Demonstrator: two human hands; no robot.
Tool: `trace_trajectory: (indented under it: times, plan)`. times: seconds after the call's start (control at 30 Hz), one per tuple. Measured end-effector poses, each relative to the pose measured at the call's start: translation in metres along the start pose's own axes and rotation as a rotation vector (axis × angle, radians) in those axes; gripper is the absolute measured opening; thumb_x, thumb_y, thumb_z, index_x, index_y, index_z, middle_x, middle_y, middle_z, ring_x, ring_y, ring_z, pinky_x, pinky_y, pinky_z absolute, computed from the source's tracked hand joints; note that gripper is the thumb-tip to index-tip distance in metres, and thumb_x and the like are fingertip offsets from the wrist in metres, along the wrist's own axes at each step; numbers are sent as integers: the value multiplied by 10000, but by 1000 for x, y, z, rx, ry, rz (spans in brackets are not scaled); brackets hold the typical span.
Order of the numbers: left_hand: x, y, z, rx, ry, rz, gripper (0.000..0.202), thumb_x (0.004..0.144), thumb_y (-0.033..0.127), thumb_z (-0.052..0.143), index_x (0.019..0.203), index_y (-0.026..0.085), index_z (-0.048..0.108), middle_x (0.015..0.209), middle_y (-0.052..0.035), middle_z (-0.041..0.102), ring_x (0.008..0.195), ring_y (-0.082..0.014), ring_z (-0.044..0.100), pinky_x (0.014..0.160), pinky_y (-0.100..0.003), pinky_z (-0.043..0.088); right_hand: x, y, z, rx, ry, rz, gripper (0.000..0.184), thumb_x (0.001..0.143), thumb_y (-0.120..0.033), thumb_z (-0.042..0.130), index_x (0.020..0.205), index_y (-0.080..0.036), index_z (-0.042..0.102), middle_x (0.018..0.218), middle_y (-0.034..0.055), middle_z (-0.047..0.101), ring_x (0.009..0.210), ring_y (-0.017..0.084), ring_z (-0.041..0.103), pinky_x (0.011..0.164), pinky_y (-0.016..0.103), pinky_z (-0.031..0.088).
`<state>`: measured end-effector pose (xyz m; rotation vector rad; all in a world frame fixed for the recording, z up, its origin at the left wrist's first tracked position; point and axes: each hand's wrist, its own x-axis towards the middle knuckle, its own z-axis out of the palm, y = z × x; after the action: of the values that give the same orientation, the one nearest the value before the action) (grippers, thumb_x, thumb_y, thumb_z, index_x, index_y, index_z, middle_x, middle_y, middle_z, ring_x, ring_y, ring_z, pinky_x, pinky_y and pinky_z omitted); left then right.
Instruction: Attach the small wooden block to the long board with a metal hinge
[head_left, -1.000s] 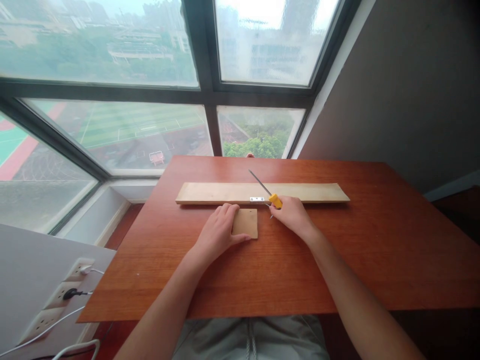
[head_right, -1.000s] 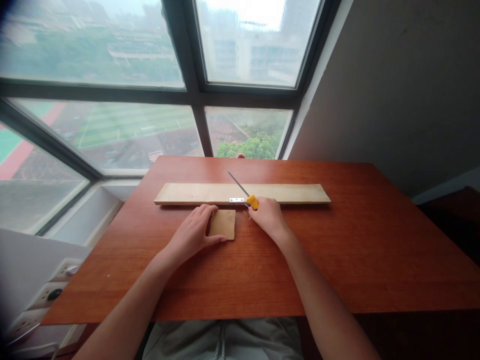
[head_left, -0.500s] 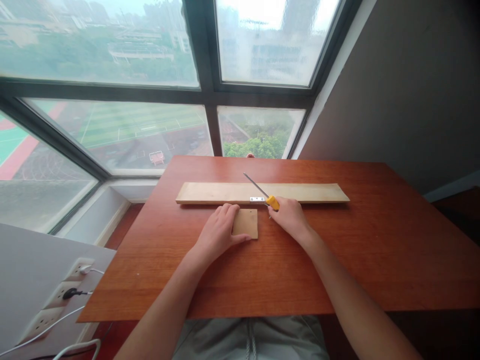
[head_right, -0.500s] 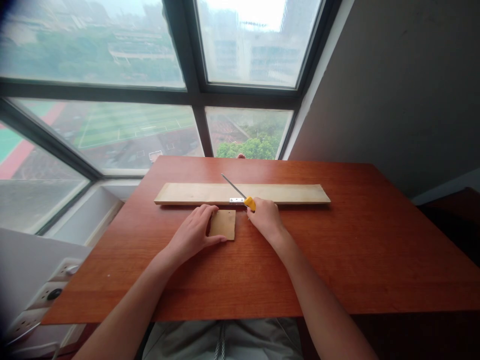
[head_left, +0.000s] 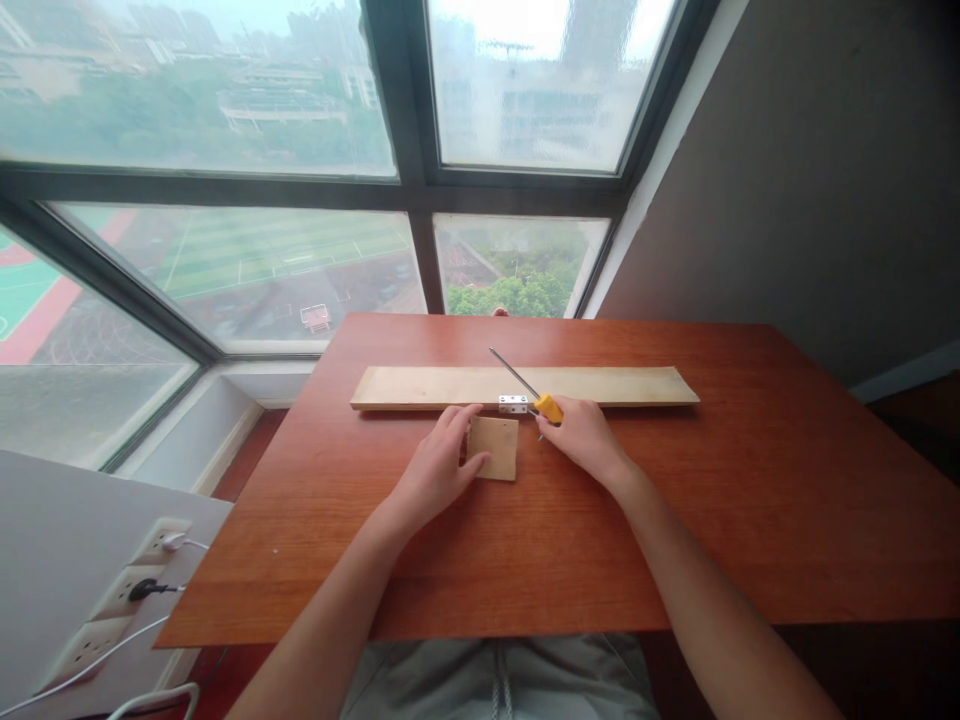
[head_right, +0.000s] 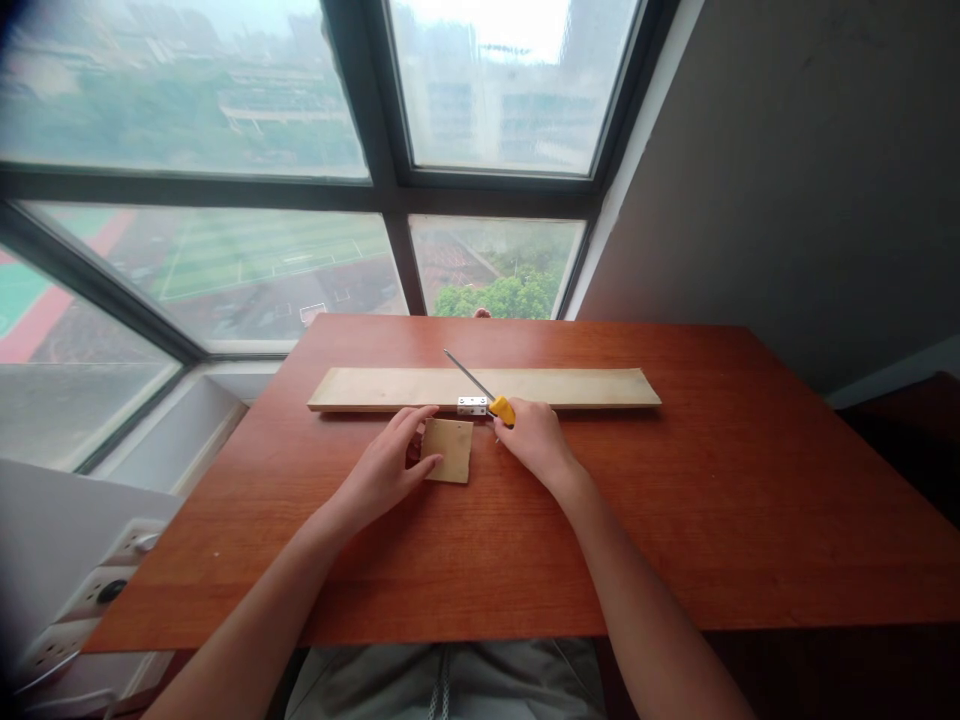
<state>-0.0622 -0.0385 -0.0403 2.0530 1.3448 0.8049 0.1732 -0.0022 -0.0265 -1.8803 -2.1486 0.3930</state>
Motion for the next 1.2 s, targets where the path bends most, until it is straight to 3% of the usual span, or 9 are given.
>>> trace_trajectory:
  times: [0.13, 0.4, 0.77, 1.2]
  plan:
    - [1, -4, 5, -253, 11, -100, 578, 822, 216, 624, 1378, 207, 470, 1134, -87, 604, 828, -155, 631, 708, -303, 568, -1, -2, -2, 30, -8, -17, 225, 901, -303, 541, 937, -179, 725, 875, 57, 759, 774, 176, 665, 685, 252, 408]
    - [6, 5, -2, -561, -5, -299, 610, 772, 311, 695, 1322, 147, 488, 1003, -79, 706, 948, -216, 690, 844, -365, 575, 2, 0, 6, -85, 6, 30, 203, 890, -301, 555, 922, -178, 713, 876, 102, 747, 821, 242, 674, 678, 303, 384]
    - [8, 5, -10, -508, 71, -377, 417, 725, 349, 733, 1070, 126, 661, 1010, -107, 736, 975, -263, 693, 853, -391, 571, 0, -10, 11, -150, 20, 21, 205, 914, -329, 514, 914, -209, 681, 888, 64, 749, 831, 227, 679, 662, 303, 361]
    - [7, 4, -9, -460, 49, -393, 349, 735, 367, 700, 991, 168, 570, 847, -45, 689, 858, -214, 669, 729, -301, 517, 0, -5, 11, -183, 39, 19, 182, 911, -315, 515, 878, -212, 661, 865, 67, 740, 794, 216, 666, 641, 300, 339]
